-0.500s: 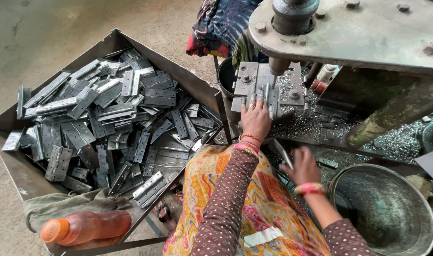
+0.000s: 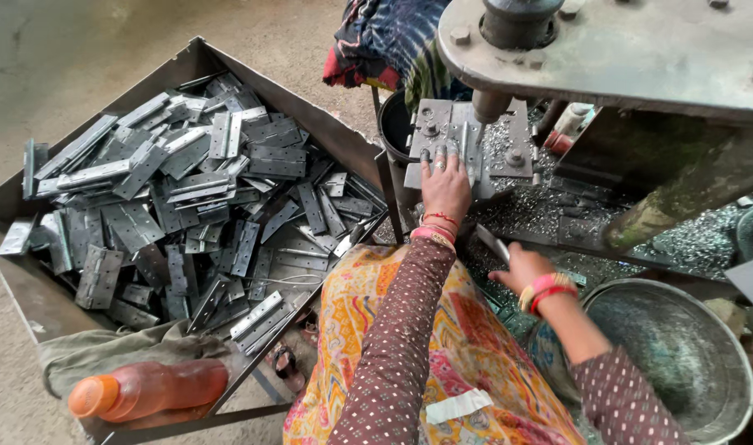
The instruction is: The person sits on the floor and repeatedly places metal pieces into a press machine. They use a lever to operate the press, then remove the processed pieces and place them into a nearby metal bin.
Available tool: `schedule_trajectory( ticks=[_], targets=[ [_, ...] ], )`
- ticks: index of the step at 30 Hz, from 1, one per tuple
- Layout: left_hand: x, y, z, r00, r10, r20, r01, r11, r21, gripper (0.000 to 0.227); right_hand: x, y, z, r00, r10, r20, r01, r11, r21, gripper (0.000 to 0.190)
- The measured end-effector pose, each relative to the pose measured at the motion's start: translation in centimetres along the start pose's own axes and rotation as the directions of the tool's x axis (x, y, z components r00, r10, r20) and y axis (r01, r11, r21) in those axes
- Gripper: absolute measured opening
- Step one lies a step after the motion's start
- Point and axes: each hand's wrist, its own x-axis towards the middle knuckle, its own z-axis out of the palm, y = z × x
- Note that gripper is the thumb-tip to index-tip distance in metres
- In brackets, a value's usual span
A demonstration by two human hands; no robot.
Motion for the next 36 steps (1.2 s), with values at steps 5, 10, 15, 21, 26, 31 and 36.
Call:
schedule_trajectory(
  ticks=[5,10,15,21,26,31,36],
  targets=[
    [1.3,-0.3,0.5,0.999,0.032,-0.013,-0.031,0.999,0.037,0.037,-1.4,-0.2,1.6,0.995,0.054,-0.087,-0.046,0.995,0.087,0.055],
    [-0.2,0.4,-0.4,1.000,0.019,0.013,-0.019,0.999,0.049,0.033,0.4,0.2,0.2,0.998,0.049,0.033,-0.050,0.998,0.037,0.064],
    [-0.5,0.2,-0.6,0.996,0.007,0.089,-0.008,1.000,0.018,0.034,0.6,-0.7,-0.9,0.996,0.084,0.020,-0.084,0.996,-0.002,0.058],
    [0.1,-0.1,0.1,0.999,0.010,0.050,-0.011,1.000,0.024,0.031,-2.6,0.0,5.1,0.969,0.055,-0.242,-0.029,0.994,0.109,0.037],
    [-0.9,0.1,-0.6,1.000,0.010,-0.020,-0.010,1.000,0.008,0.034,-1.0,0.4,4.1,0.996,0.070,-0.049,-0.066,0.994,0.083,0.052],
    [0.7,0.2,-0.3,0.996,-0.015,0.087,0.019,0.999,-0.039,0.030,1.5,-0.4,-1.1,0.995,0.075,0.062,-0.072,0.996,-0.043,0.062],
    [2.3,0.7,0.6,0.998,-0.010,-0.059,0.006,0.998,-0.060,0.027,-2.0,-0.3,3.1,0.993,0.109,-0.035,-0.101,0.976,0.191,0.046]
  ],
)
